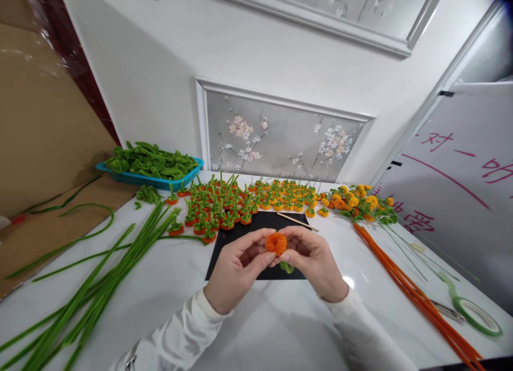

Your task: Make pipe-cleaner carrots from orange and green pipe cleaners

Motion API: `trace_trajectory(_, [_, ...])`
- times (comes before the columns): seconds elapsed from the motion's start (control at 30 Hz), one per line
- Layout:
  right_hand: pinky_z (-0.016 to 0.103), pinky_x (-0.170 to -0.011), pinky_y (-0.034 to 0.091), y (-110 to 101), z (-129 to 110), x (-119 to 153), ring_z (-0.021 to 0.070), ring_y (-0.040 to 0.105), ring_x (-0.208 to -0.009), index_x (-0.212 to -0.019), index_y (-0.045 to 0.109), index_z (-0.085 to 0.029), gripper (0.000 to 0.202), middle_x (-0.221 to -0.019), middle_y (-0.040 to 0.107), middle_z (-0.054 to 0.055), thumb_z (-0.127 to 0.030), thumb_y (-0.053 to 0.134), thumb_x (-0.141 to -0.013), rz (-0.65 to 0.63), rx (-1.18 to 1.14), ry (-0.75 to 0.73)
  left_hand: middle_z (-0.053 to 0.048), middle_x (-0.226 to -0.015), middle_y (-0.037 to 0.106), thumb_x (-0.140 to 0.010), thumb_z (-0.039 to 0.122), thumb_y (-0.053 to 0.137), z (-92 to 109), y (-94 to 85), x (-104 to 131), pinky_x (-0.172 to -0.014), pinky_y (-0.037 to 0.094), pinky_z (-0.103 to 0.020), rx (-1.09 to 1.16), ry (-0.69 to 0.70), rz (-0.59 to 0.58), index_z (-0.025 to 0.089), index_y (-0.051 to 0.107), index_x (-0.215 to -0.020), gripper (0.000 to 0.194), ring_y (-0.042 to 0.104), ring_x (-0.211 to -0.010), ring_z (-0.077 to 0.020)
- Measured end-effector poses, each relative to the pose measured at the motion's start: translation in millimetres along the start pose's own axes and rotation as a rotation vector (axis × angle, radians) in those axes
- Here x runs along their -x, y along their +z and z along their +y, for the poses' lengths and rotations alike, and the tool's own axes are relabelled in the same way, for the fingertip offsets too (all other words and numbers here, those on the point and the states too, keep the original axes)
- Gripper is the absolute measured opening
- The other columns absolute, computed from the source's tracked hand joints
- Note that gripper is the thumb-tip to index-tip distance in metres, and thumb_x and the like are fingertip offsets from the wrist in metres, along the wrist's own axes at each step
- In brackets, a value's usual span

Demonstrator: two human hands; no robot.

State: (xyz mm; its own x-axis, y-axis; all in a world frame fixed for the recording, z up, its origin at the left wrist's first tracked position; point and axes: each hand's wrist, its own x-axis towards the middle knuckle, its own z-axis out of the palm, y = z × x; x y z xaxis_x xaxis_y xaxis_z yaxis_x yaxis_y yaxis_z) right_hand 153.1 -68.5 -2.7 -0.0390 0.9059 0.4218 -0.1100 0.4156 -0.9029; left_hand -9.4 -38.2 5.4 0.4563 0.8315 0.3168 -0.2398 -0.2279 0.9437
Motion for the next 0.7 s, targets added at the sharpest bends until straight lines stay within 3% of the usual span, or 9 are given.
trace_trajectory(0.1, [0.029,-0.073,0.054,-2.7,-0.3,0.2,0.0150,0.062,-0.081,-0.110,0.058,-0.023,0.042,-0.091,0.063,0.003,-0.024,0.072,-0.071,-0.019,0.053,-0.036,-0.005,-0.098,0.064,-0.072,0.015,0.067,-1.1,-2.6,-2.2,-0.075,0.056,-0.026,0.016,-0.004,-0.007,0.019,0.056,-0.113,0.043,0.065,-0.083,-0.0154])
trace_trajectory(0.2, [0.031,-0.078,0.053,-4.2,1.9,1.0,0.0160,0.062,-0.086,-0.110,0.059,-0.024,0.040,-0.096,0.064,0.004,-0.024,0.071,-0.072,-0.036,0.078,-0.023,-0.006,-0.100,0.063,-0.072,0.016,0.067,-3.0,-2.8,-1.6,-0.078,0.054,-0.027,-0.013,-0.015,-0.016,0.018,0.055,-0.113,0.042,0.064,-0.087,-0.0166])
trace_trajectory(0.5, [0.028,-0.066,0.055,-4.0,9.3,0.9,0.0156,0.063,-0.077,-0.103,0.062,-0.023,0.029,-0.092,0.066,0.004,-0.025,0.067,-0.075,0.009,0.166,-0.062,-0.007,-0.104,0.056,-0.075,0.016,0.063,-3.6,-3.4,-0.6,-0.080,0.054,-0.030,-0.083,0.090,-0.039,0.018,0.062,-0.104,0.029,0.062,-0.088,-0.0174])
trace_trajectory(0.7, [0.029,-0.069,0.053,-2.1,7.8,1.6,0.0167,0.062,-0.078,-0.104,0.064,-0.024,0.024,-0.089,0.066,0.004,-0.023,0.061,-0.080,0.035,0.454,-0.203,-0.006,-0.101,0.057,-0.073,0.015,0.065,-8.1,-5.2,-1.6,-0.076,0.055,-0.029,-0.109,0.126,0.000,0.019,0.064,-0.102,0.029,0.062,-0.083,-0.0159])
